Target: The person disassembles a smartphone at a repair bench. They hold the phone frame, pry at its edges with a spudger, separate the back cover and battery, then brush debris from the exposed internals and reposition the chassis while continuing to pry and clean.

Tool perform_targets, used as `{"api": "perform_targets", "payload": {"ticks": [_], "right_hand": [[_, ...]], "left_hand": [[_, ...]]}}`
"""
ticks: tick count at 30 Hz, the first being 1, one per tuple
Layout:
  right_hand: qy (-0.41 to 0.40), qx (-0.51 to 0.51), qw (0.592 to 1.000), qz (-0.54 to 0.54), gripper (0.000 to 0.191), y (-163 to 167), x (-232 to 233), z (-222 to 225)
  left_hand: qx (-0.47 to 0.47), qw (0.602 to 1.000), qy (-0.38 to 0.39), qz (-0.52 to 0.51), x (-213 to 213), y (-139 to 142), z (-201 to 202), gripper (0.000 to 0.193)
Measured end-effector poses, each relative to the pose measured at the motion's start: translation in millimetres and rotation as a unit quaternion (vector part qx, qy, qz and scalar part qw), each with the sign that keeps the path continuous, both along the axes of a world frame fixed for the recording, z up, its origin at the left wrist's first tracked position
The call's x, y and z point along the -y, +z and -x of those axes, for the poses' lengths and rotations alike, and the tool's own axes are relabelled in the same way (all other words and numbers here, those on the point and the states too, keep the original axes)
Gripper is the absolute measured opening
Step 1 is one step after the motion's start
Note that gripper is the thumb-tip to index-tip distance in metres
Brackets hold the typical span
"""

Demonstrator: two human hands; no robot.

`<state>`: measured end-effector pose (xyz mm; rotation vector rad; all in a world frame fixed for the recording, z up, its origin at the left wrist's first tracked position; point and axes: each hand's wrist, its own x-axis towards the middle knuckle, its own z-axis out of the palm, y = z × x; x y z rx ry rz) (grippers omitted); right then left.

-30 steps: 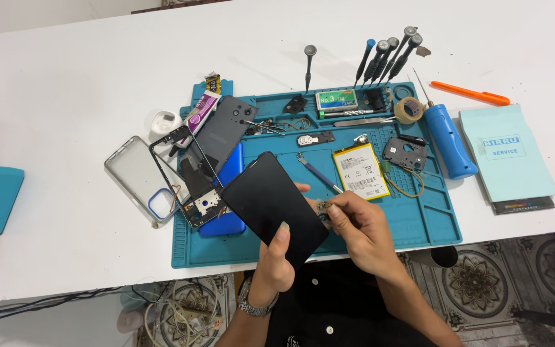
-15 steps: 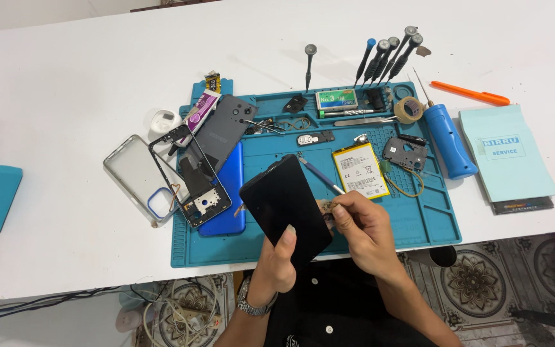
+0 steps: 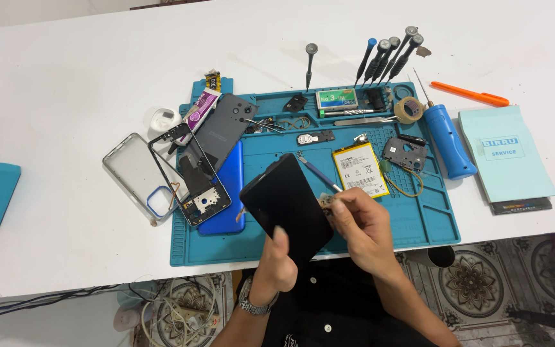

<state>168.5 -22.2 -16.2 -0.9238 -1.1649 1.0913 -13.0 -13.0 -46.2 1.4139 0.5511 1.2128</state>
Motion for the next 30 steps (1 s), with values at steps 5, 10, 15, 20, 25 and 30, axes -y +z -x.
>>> {"api": "perform_targets", "payload": {"ticks": [5, 10, 15, 20, 25, 30], "right_hand": [[-0.010, 0.028, 1.000, 0.006, 0.010, 3.5, -0.4, 1.8], [0.026, 0.009, 0.999, -0.035, 0.019, -1.0, -2.0, -0.5], [0.049, 0.030, 0.998, -0.035, 0.023, -4.1, -1.9, -1.7], [0.049, 0.043, 0.998, -0.023, 0.022, -2.9, -0.8, -3.1], [0.039, 0.054, 0.998, -0.021, 0.023, -3.6, -0.8, -3.9], [0.009, 0.073, 0.997, -0.032, 0.025, -5.4, -0.6, -6.1]], "left_hand": [[0.170, 0.983, 0.011, 0.072, 1.1, -13.3, -5.7, 0.066], [0.207, 0.965, 0.108, 0.115, -2.6, -9.1, -8.5, 0.063], [0.249, 0.963, 0.026, 0.100, 1.3, 10.7, -1.3, 0.065], [0.212, 0.971, 0.062, 0.089, -0.2, 13.0, -2.2, 0.066], [0.149, 0.979, 0.123, 0.063, -2.5, 1.6, -4.6, 0.067], [0.128, 0.984, 0.013, 0.120, -0.1, 2.7, -0.2, 0.076]]}}
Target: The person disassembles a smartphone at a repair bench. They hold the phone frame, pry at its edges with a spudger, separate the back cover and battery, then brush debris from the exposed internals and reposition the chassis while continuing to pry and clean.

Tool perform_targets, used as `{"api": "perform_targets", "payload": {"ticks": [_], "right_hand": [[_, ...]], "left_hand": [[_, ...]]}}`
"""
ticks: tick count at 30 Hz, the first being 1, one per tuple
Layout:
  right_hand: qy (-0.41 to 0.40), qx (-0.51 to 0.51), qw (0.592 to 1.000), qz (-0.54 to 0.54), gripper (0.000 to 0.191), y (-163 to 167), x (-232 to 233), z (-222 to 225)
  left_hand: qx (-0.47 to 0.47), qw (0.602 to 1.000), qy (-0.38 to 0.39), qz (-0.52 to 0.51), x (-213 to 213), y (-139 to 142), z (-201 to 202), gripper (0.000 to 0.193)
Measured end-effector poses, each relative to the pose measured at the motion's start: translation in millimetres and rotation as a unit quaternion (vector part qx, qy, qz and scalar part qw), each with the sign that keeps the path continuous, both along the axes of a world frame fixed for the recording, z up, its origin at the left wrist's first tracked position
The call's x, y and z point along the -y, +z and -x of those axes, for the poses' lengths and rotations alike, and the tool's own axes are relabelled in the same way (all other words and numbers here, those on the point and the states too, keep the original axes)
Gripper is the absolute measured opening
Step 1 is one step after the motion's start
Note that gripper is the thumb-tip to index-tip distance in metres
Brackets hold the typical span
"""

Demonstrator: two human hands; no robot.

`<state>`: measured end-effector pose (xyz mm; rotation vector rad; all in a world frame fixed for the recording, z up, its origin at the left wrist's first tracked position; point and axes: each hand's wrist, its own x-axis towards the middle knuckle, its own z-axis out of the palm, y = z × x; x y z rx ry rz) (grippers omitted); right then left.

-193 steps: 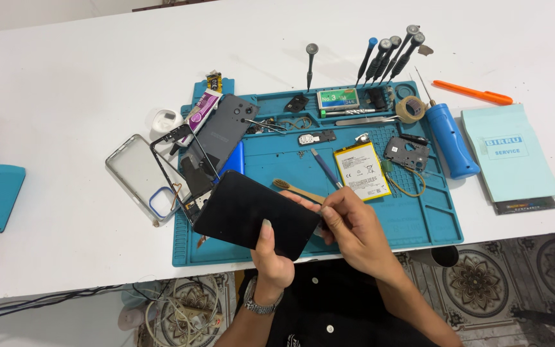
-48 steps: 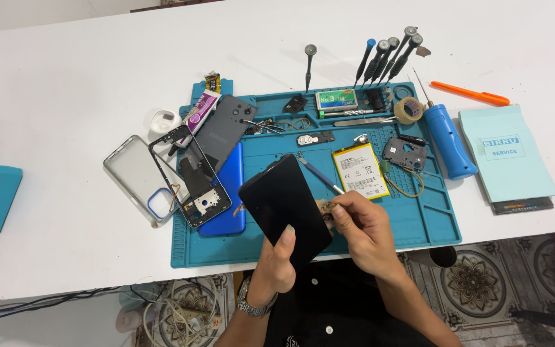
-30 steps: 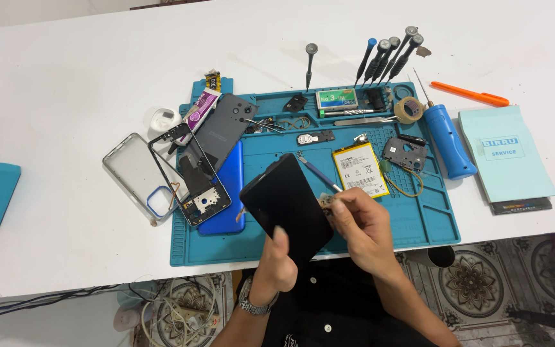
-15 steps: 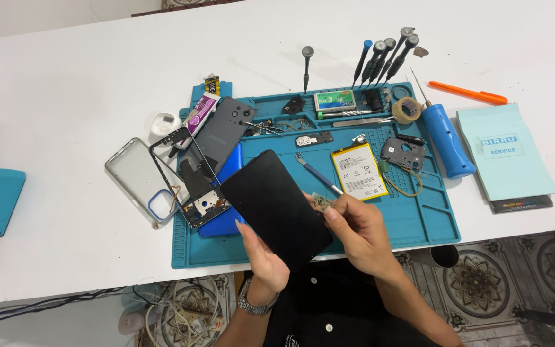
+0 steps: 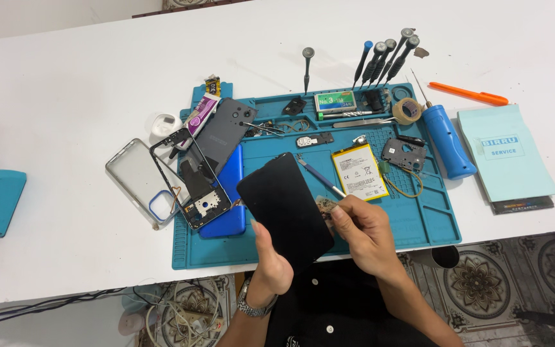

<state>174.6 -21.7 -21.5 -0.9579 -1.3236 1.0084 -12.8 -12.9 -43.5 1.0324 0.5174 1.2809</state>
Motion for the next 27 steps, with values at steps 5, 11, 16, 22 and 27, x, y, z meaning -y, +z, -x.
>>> {"api": "perform_targets", "payload": {"ticks": [5, 11, 16, 22, 27], "right_hand": [[-0.003, -0.008, 1.000, 0.004, 0.025, -1.2, 0.6, -1.0], [-0.012, -0.005, 1.000, -0.008, 0.024, -2.6, 0.2, -1.7], [-0.026, -0.021, 0.999, 0.003, 0.023, -3.7, 1.3, -2.2], [-0.047, -0.091, 0.995, -0.004, 0.016, -1.2, -0.1, 4.2], [-0.029, -0.108, 0.994, -0.001, 0.010, 6.3, 0.5, 7.2]], "left_hand": [[0.020, 0.995, -0.092, 0.035, -0.6, 8.3, 1.9, 0.083], [-0.028, 0.995, -0.092, -0.036, -2.0, 14.2, 1.8, 0.084], [-0.032, 0.996, -0.088, -0.006, -0.2, 15.6, 0.8, 0.081], [-0.009, 0.996, -0.088, 0.000, -0.6, 13.2, -3.6, 0.078], [0.050, 0.991, -0.112, -0.047, 0.1, 16.5, 1.6, 0.078]]}}
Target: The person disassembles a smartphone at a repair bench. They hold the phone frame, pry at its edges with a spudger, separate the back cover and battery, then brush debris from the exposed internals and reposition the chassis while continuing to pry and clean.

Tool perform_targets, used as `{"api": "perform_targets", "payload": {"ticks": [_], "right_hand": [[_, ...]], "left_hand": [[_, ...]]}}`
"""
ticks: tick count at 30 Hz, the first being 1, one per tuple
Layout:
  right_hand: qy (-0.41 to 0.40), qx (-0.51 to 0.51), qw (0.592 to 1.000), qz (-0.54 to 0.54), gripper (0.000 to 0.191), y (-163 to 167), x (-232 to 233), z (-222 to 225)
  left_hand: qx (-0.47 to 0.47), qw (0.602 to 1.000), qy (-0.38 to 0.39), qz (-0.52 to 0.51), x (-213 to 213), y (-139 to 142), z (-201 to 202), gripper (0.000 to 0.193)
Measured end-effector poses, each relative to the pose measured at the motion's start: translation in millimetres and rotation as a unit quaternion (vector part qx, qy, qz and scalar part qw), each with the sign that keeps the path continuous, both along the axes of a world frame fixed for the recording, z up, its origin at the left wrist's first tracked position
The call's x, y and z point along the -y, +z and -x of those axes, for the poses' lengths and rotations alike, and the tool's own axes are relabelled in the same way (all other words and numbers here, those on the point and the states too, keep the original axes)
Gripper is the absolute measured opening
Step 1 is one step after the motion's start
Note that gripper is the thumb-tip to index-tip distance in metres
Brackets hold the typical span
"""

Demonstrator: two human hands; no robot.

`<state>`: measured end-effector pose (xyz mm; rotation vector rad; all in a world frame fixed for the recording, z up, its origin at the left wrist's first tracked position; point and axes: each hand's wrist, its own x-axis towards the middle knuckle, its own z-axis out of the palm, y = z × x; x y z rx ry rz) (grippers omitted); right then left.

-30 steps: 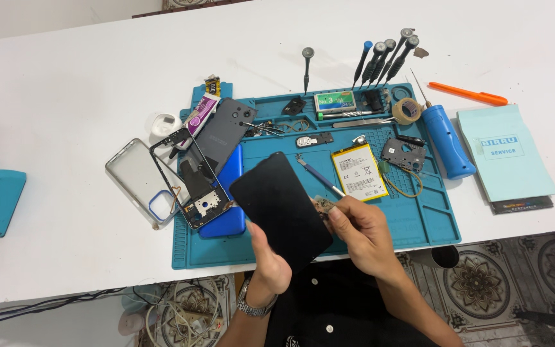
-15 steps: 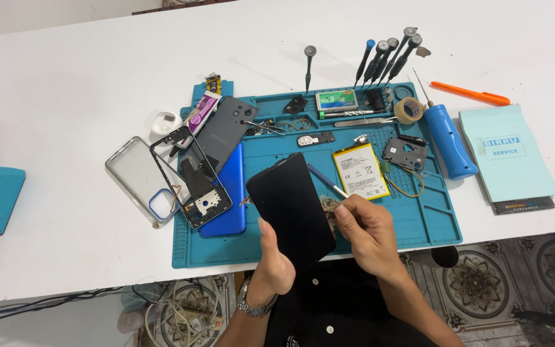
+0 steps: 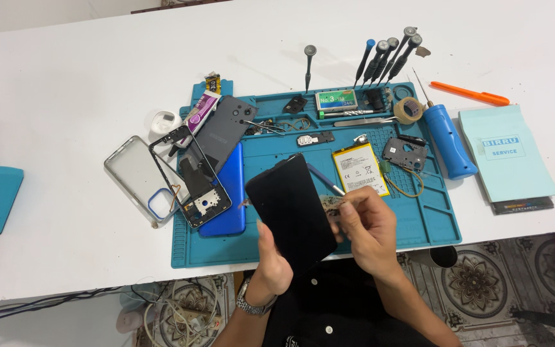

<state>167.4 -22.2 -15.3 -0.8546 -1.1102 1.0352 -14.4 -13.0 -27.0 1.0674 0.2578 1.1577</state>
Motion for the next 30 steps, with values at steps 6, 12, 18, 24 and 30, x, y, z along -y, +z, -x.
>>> {"api": "perform_targets", "payload": {"ticks": [6, 12, 18, 24, 30], "right_hand": [[0.023, 0.003, 1.000, 0.005, 0.006, 2.2, 0.6, 0.2], [0.024, 0.002, 1.000, -0.016, 0.015, -2.7, -0.1, -2.1], [0.026, 0.017, 0.999, -0.027, 0.017, -1.6, -0.4, -3.4], [0.034, 0.052, 0.998, 0.010, 0.017, 0.0, 0.9, -2.6], [0.012, 0.044, 0.999, -0.006, 0.020, -3.0, 1.5, -4.6]], "left_hand": [[-0.023, 0.998, 0.054, 0.018, -0.7, 9.2, -2.4, 0.073], [-0.032, 0.999, 0.025, -0.008, 0.8, 23.2, -6.1, 0.088], [-0.051, 0.998, 0.029, 0.010, -0.7, 26.9, -8.2, 0.089], [-0.060, 0.997, 0.038, 0.017, -1.5, 21.7, -3.4, 0.080], [-0.054, 0.998, -0.008, 0.033, -0.2, 23.5, -4.1, 0.082]]}}
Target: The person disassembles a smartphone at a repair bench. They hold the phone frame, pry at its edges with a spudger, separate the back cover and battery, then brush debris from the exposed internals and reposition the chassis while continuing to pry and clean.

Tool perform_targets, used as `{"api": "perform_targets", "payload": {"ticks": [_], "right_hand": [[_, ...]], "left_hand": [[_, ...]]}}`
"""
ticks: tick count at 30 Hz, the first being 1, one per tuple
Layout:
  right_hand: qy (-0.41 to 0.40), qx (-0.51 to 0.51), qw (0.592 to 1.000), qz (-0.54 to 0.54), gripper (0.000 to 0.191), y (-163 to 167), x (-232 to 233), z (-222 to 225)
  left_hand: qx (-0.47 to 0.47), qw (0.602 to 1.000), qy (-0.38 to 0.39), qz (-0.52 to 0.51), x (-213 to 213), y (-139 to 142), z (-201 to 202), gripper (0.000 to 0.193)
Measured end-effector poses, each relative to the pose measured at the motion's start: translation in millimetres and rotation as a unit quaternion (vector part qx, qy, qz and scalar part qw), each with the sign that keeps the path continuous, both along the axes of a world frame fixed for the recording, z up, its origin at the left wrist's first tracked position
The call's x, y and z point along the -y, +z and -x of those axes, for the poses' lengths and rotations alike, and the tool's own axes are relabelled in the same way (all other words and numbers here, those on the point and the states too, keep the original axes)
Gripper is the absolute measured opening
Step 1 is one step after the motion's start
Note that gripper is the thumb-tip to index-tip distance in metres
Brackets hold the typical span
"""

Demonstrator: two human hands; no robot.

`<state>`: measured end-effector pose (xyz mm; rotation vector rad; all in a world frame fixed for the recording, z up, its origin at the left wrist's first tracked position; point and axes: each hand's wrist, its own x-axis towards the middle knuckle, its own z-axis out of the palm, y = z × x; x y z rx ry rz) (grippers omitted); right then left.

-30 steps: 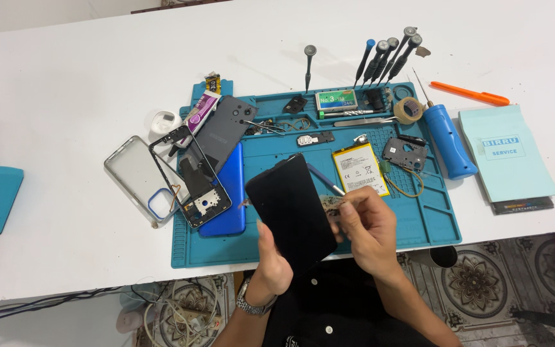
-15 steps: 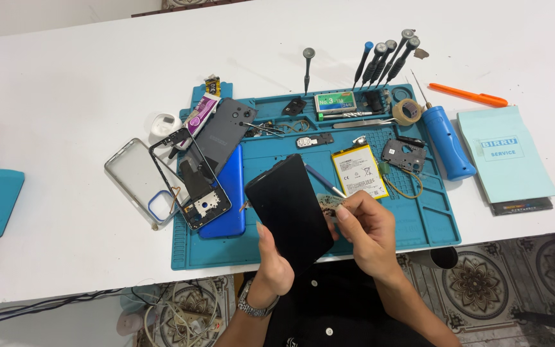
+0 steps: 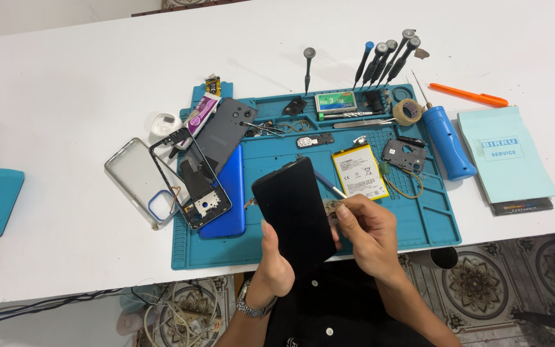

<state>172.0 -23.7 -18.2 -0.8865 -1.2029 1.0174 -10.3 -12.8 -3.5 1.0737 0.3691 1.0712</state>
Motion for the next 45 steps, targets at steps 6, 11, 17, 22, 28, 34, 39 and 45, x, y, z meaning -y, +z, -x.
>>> {"api": "perform_targets", "payload": {"ticks": [6, 11, 17, 22, 28, 34, 39, 45], "right_hand": [[-0.015, -0.021, 1.000, 0.008, 0.020, -1.1, 1.2, -1.2], [-0.010, -0.052, 0.999, 0.003, 0.019, 2.6, 1.5, -1.1], [-0.001, -0.068, 0.998, -0.002, 0.019, 6.2, 1.1, -0.6], [-0.005, -0.084, 0.996, 0.000, 0.020, 0.1, 2.1, -2.4], [-0.034, -0.101, 0.994, -0.022, 0.022, -8.9, 1.0, -2.6], [-0.028, -0.117, 0.993, 0.001, 0.017, -6.0, 1.3, 0.4], [-0.009, -0.054, 0.998, -0.012, 0.021, -2.2, -2.1, 1.3], [-0.004, 0.030, 1.000, 0.006, 0.018, -1.3, -1.6, 2.8]], "left_hand": [[-0.028, 1.000, 0.000, 0.005, 0.5, 5.4, 0.6, 0.082], [-0.031, 0.999, -0.032, -0.009, 0.0, 7.7, -1.4, 0.088], [-0.039, 0.998, -0.041, 0.002, 0.9, 8.0, -0.5, 0.089], [-0.036, 0.998, -0.046, 0.007, 1.0, 8.0, -0.9, 0.087], [-0.161, 0.978, -0.012, -0.130, -4.7, 10.0, -1.5, 0.081], [-0.162, 0.978, -0.002, -0.130, -4.2, 5.1, -0.9, 0.076], [-0.044, 0.997, 0.014, -0.062, 1.3, -10.7, -2.7, 0.080], [-0.033, 0.983, 0.164, -0.076, -0.4, -25.5, -3.9, 0.075]]}}
